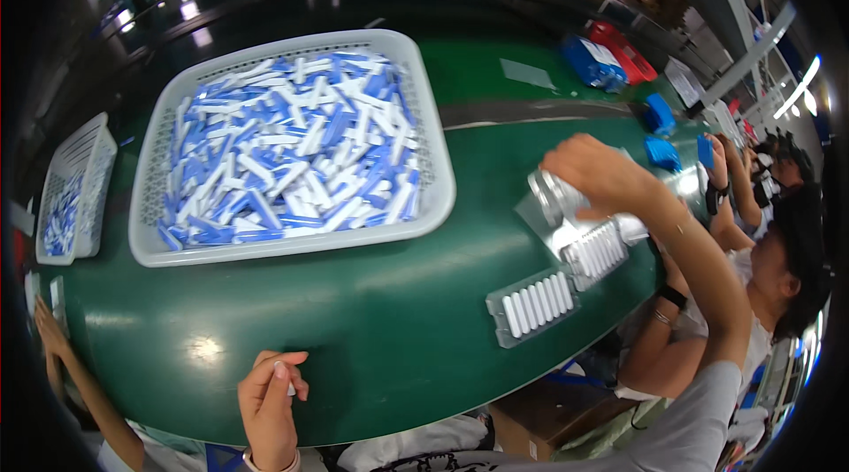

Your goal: The person sorts small plastic components by hand, placing them into plastic trays on an assembly line.

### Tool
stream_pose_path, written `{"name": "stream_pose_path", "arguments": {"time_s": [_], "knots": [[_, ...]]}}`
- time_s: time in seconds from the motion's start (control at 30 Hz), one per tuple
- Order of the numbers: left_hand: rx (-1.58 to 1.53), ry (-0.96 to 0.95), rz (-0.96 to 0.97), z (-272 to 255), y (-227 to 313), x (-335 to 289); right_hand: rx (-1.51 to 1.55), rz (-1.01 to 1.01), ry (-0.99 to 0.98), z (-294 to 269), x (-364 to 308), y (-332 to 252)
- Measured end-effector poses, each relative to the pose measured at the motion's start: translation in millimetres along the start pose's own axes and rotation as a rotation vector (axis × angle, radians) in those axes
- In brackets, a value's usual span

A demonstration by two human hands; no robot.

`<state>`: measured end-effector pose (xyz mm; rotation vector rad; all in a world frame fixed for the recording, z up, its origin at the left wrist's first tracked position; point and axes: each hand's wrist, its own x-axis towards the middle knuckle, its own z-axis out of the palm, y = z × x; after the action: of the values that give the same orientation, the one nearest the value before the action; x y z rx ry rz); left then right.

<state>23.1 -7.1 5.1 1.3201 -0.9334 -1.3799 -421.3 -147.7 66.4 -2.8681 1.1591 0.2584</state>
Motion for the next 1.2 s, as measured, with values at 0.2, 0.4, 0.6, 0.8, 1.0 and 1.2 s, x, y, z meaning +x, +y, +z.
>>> {"name": "stream_pose_path", "arguments": {"time_s": [0.2,0.4,0.6,0.8,1.0,1.2], "knots": [[-0.183,-0.048,-0.088,-7.8,8.7,9.4,0.243,-0.263,0.283,-26.5,47.5,-141.5],[-0.230,-0.031,-0.100,-28.5,12.5,2.0,0.235,-0.458,0.241,-9.8,131.6,-228.7],[-0.108,0.151,0.132,-67.2,32.9,7.8,0.460,-0.419,0.263,-20.1,118.8,-222.4],[0.764,-0.002,0.746,-63.8,95.2,80.6,0.244,0.039,0.172,-2.9,71.1,-201.3],[1.278,-0.281,0.646,-21.0,93.9,162.6,0.369,0.038,0.248,20.9,79.0,-208.7],[1.673,-0.433,0.524,3.1,87.7,200.9,0.347,0.026,0.285,26.2,80.9,-238.5]]}}
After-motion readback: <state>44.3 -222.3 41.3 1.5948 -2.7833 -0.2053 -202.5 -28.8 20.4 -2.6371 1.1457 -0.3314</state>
